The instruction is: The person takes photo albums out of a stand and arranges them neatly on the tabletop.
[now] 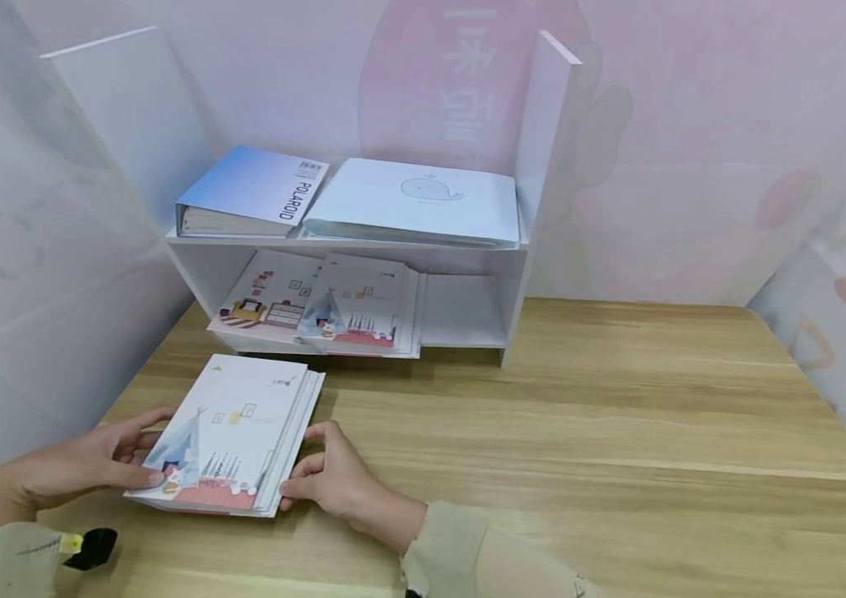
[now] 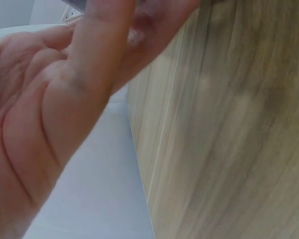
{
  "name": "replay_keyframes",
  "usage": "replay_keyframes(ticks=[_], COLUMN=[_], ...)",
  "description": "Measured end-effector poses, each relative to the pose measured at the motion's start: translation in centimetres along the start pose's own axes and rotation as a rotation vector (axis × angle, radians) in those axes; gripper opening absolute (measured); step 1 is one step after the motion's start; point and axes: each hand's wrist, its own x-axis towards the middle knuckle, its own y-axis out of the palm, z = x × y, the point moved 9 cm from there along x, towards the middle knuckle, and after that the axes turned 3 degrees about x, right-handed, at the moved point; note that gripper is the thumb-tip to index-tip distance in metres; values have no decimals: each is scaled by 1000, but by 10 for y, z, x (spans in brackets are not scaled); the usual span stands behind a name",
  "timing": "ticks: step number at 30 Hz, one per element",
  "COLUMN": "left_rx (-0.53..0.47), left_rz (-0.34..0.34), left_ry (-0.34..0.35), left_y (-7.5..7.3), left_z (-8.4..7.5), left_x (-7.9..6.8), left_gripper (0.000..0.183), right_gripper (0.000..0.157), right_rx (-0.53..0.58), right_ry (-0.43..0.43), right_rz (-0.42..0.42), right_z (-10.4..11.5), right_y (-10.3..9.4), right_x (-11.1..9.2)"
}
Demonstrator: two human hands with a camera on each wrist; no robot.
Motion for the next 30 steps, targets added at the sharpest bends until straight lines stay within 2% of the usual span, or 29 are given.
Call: replay_keyframes(ticks=[4, 11, 18, 23, 26, 30], left_rx=[-36, 53, 36, 35, 37, 81], left_rz=[2, -31, -26, -19, -16, -37], left_ry=[-26, -20, -26, 4, -4, -11], left_y=[2, 3, 7, 5, 3, 1], left_z=[4, 6, 8, 6, 6, 3], left_x=[0, 3, 3, 3, 3, 6], left_gripper=[75, 88, 90, 89, 88, 86], right_gripper=[55, 55, 56, 54, 53, 54], right_rx=[-1, 17, 28, 13, 6, -1], right_ry=[23, 37, 42, 24, 19, 16], right_rz=[-10, -3, 2, -8, -13, -20], right_z=[-4, -9, -10, -7, -7, -9], right_y=[1, 3, 5, 7, 7, 6], right_x=[0, 0, 1, 2, 3, 3])
